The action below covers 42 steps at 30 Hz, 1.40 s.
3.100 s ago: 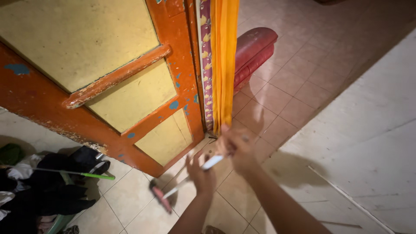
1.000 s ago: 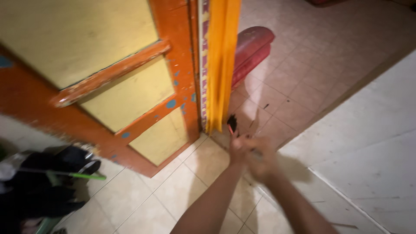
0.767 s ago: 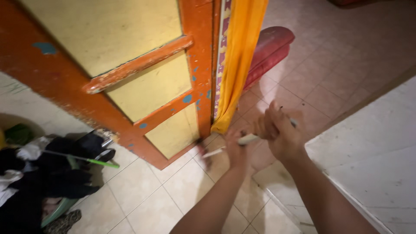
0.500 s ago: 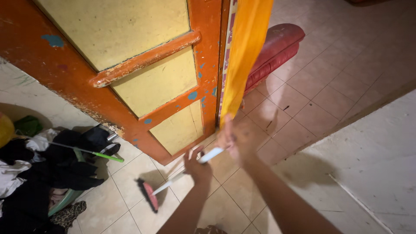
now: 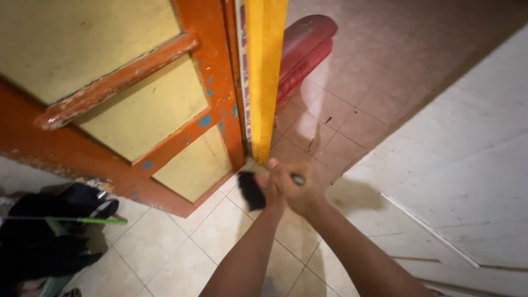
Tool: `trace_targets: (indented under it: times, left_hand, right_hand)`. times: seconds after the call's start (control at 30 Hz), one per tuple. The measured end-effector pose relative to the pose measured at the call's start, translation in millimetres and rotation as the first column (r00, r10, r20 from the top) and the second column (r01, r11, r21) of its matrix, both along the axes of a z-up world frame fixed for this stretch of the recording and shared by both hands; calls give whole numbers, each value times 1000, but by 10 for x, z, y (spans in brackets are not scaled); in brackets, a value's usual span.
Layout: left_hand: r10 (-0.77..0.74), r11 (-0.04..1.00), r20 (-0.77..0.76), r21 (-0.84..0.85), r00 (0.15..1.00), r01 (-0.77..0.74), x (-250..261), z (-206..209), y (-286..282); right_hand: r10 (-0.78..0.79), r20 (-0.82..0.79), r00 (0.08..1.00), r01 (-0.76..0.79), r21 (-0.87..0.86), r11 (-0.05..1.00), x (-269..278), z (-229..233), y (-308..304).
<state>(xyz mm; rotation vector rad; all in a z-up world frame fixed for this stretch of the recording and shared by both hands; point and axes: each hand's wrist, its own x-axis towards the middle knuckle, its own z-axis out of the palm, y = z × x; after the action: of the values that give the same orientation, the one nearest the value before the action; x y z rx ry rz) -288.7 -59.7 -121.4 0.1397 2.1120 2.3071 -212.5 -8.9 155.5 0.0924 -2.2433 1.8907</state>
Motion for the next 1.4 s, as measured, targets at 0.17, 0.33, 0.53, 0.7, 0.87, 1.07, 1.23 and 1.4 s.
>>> trace_targets:
  times: [0.17,0.33,0.53,0.7,0.87,1.07,1.23,1.4]
  left_hand:
    - [-111,953,-152,-298,982,61,-132,461,239]
    - [-235,940,16,-251,972,232,390,1762,469]
    - [-680,617,246,-317,691,720,642,2279,571]
    - [-943,282,157,-91,293,955,918,1823,1137]
    - [-928,324,164,-93,336,941,1163,920,1500]
    - [-843,518,61,-177,535,837,1098,41,1145]
    - [-716,539,144,-508,683,672,857,365,635]
    - [-711,525,-33,-689,702,500,942,747,516]
  right_hand:
    - [-83,-70,994,89,89,992,77,202,118]
    - [-228,-148,962,210,-131,969,185,696,655]
    - [-505,-65,860,496,-118,860,470,1434,835]
    - [-626,-37,779,626,98,773,686,1414,996]
    - [-598,-59,800,597,190,780,755,674,1134]
    - [-413,248,876,406,81,910,862,50,960]
    - [-258,165,952,284,-160,945,1019,59,918]
    - [-313,37,949,311,-279,909,1460,49,920]
